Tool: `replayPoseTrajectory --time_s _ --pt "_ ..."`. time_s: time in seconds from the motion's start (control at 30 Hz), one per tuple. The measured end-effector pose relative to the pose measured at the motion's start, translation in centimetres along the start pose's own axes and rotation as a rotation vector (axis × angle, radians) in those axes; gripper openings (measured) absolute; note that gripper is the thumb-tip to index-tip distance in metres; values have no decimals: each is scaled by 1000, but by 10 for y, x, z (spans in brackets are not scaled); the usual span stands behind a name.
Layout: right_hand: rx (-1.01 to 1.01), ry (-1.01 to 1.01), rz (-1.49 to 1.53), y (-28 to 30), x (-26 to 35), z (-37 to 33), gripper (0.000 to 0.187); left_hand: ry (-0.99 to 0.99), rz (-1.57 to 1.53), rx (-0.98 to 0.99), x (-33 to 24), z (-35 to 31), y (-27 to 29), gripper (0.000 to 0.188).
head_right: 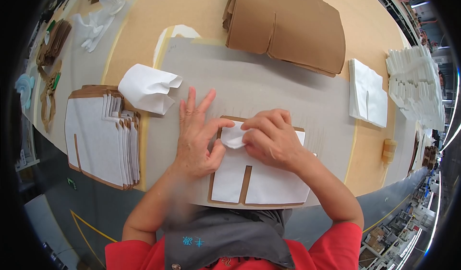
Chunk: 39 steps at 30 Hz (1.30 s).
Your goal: Applying glue to cardboard pieces and attaching foam liners to assemble packaging components.
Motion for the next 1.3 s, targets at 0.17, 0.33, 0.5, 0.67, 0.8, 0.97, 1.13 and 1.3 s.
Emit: replayPoseTrajectory --time_s 0.17,0.33,0.5,0.67,0.8,0.97,1.13,1.3 --pt "37 -76 129 3 1 -1 26 -14 -49 -15 2 -3 4 39" --pt "163 -405 223 4 -17 15 16 -52 -69 -25 -5 -9 9 38" --pt "144 -278 52 -6 -14 37 8 -63 -41 13 -15 -15 8 42" --pt "48 -59 -208 -14 8 39 11 -32 -30 -51 -8 -20 15 38" --pt "62 -34 -281 -17 13 40 11 -21 10 -122 -3 -21 18 37" --pt "43 5 -334 -19 16 37 11 36 15 -160 3 -15 18 46" --pt "-14 78 -375 -17 19 33 14 55 43 -126 4 -7 12 43" --pt "-50 153 -369 -13 18 27 19 32 104 -47 4 -4 4 36"
Point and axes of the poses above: each hand's wrist, its own z-axis towards the middle knuckle, its own y-axis out of the back of the hand, x = y × z, the point moved 8 cm from there along z, towards the middle knuckle, and after that the axes turned 11 degrees about -y, right-handed, at the moved point
